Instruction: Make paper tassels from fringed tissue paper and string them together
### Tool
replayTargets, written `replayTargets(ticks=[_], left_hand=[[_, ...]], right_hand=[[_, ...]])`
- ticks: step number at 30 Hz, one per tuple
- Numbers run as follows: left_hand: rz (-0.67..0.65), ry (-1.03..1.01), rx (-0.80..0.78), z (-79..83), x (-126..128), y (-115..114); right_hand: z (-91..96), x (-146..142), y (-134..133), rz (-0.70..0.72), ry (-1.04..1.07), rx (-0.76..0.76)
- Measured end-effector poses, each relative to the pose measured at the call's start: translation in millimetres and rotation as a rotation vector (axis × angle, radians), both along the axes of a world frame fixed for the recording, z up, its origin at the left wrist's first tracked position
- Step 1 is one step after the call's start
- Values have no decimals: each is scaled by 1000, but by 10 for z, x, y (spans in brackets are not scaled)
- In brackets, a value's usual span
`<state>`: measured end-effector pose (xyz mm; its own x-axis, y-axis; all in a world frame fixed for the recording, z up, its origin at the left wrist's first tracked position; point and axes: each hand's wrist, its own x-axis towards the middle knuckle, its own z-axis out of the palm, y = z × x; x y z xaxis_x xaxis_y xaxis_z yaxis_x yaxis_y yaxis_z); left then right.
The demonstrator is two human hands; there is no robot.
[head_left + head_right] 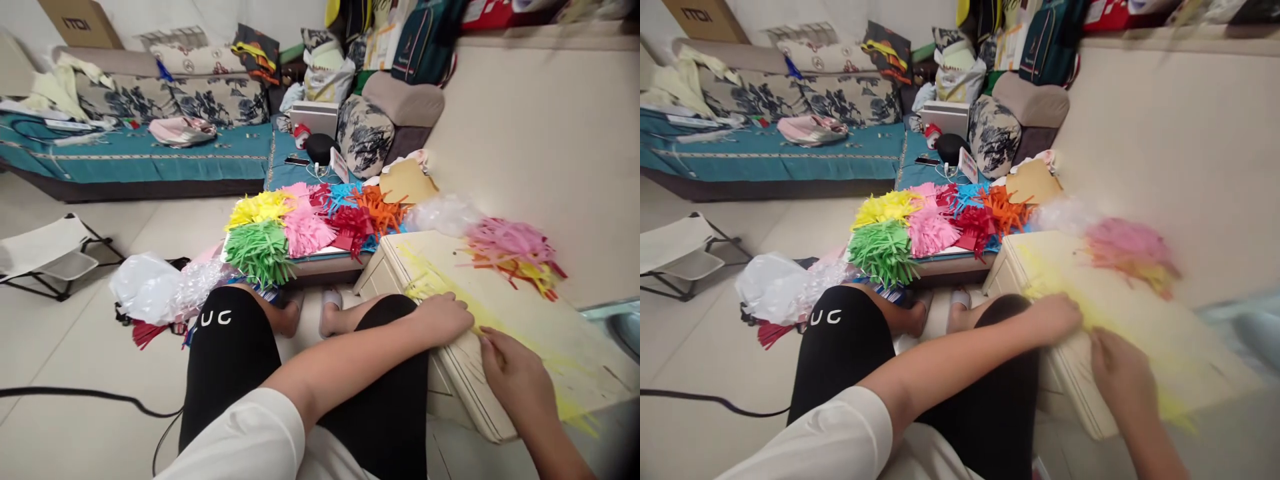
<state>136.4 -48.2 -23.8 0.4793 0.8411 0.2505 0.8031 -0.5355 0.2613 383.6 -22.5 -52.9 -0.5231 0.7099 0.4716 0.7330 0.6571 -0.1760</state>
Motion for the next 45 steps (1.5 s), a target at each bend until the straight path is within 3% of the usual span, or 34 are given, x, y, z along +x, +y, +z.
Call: replayTargets(ticks=[5, 16, 29, 38, 45], left_hand=[[-4, -7, -26, 7, -4, -2], [14, 33, -27, 47, 1, -28], [18, 36, -48, 21, 7, -8], [52, 87, -145, 269, -87, -255], [51, 92, -172, 324, -112, -350]], right_hand=[[-50, -37, -53, -28, -26, 68], [-108, 6, -14, 58, -70, 222], [-124, -4, -15, 42, -20, 168], [77, -255, -330, -64, -6, -42], [55, -322, -470, -87, 65, -99]])
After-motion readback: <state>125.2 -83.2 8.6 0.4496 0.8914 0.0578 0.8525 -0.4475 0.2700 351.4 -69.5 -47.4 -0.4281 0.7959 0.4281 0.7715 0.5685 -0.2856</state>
